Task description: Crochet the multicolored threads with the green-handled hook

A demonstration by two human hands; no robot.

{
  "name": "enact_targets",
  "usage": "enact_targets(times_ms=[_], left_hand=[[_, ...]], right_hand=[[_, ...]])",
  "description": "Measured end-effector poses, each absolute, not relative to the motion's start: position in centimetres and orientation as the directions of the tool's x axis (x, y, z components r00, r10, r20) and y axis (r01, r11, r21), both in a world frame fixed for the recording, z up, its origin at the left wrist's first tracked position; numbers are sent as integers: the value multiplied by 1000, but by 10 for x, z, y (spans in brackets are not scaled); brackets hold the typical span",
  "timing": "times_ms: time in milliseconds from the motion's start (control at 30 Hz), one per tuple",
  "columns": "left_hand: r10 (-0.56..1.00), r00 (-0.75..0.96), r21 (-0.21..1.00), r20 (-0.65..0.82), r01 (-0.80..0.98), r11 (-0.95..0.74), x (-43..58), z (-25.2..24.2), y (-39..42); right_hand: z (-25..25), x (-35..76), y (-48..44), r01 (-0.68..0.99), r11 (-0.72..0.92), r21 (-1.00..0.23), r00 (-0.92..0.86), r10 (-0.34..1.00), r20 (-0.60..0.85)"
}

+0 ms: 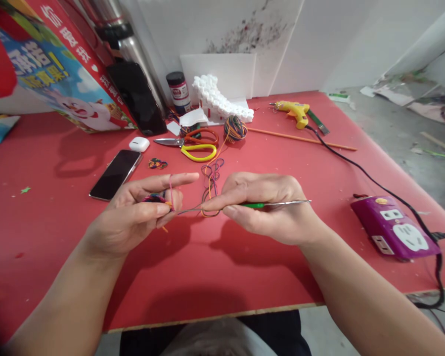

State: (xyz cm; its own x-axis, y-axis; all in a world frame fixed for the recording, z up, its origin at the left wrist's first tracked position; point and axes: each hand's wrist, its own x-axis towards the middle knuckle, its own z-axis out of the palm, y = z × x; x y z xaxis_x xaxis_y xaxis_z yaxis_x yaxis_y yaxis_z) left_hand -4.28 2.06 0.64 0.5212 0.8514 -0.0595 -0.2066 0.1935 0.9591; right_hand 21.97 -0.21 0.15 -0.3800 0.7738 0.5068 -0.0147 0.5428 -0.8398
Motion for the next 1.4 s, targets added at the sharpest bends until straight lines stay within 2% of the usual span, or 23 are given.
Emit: enact_targets(times_ms=[133,267,433,567,800,1000,1200,1400], left_hand=[[852,524,955,-18,-243,170,-40,5,20],[860,511,930,-8,-312,195,-30,3,15],[897,442,915,-8,-358,184,-20,-5,10],[906,423,921,10,-356,156,-20,-6,8],[916,389,932,95,-358,55,-19,-8,10],[925,376,937,62,-342,76,-19,-9,8],[913,406,950,30,-295,100,-17,-7,5],[889,458,951,1,-277,141,-16,-9,5]], right_hand=[[-8,220,1,-162,394,-905,-366,828,426],[-17,212,3,-364,240,-900,-341,865,368],[-15,196,-4,-401,113,-909,-195,959,206],[-12,190,-6,-438,69,-896,-140,980,143],[-16,191,-3,-429,70,-901,-152,977,149],[-23,191,-6,-338,101,-935,-121,981,150],[-21,186,-10,-279,262,-924,-123,944,305],[-19,181,-13,-242,339,-909,-189,903,387]])
